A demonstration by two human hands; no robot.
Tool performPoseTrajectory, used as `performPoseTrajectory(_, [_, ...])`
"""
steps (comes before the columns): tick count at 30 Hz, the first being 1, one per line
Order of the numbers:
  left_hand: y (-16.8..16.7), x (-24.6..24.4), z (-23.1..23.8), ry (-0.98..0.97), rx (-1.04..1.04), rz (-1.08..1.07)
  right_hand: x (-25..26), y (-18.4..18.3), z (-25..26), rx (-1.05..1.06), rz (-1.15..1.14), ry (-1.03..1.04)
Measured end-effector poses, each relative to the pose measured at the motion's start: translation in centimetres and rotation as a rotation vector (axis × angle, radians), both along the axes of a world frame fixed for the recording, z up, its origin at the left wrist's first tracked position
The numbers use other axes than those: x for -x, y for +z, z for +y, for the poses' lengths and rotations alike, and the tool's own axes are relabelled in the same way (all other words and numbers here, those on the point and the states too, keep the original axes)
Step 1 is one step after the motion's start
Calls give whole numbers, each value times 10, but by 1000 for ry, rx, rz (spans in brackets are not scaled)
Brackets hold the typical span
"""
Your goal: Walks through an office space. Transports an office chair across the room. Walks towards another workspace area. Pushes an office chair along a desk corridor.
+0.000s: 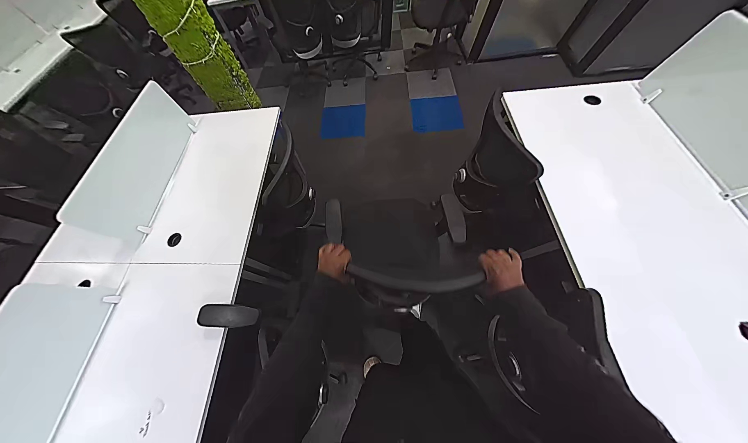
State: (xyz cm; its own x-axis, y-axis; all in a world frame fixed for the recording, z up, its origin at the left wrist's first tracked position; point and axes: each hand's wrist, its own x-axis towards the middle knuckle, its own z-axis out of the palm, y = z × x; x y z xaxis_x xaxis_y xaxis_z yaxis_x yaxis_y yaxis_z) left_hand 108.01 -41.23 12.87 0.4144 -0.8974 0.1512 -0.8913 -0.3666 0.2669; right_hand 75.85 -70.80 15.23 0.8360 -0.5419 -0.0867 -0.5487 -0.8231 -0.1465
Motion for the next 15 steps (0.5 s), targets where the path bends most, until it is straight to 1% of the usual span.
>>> performPoseTrajectory(2, [14,-34,-52,55,-212,100,-34,2,-40,-27,62,-32])
performPoseTrajectory(4, [7,-60,-94,102,-390,133,-62,-13,-69,-25,80,-50])
performPoseTrajectory(5, [-5,-70,-110,98,-422,126,-71,-26,-81,-27,72,-49])
performPoseTrajectory(6, [-19,-78,-120,89,-402,111,-79,-38,-92,-26,41,-44])
performPoseTrajectory(8, [-42,-97,-146,106,-307,52,-106,-47,-126,-44,47,-37])
performPoseTrajectory(9, [-43,-111,-170,110,-297,22,-123,-44,-152,-57,69,-40])
performPoseTrajectory(11, [-35,-130,-213,135,-374,27,-155,-41,-200,-69,128,-36])
performPoseTrajectory(14, [-25,-169,-255,218,-457,27,-218,-39,-265,-58,162,28])
performPoseTrajectory(15, [-23,-178,-262,252,-471,31,-235,-41,-279,-62,165,49])
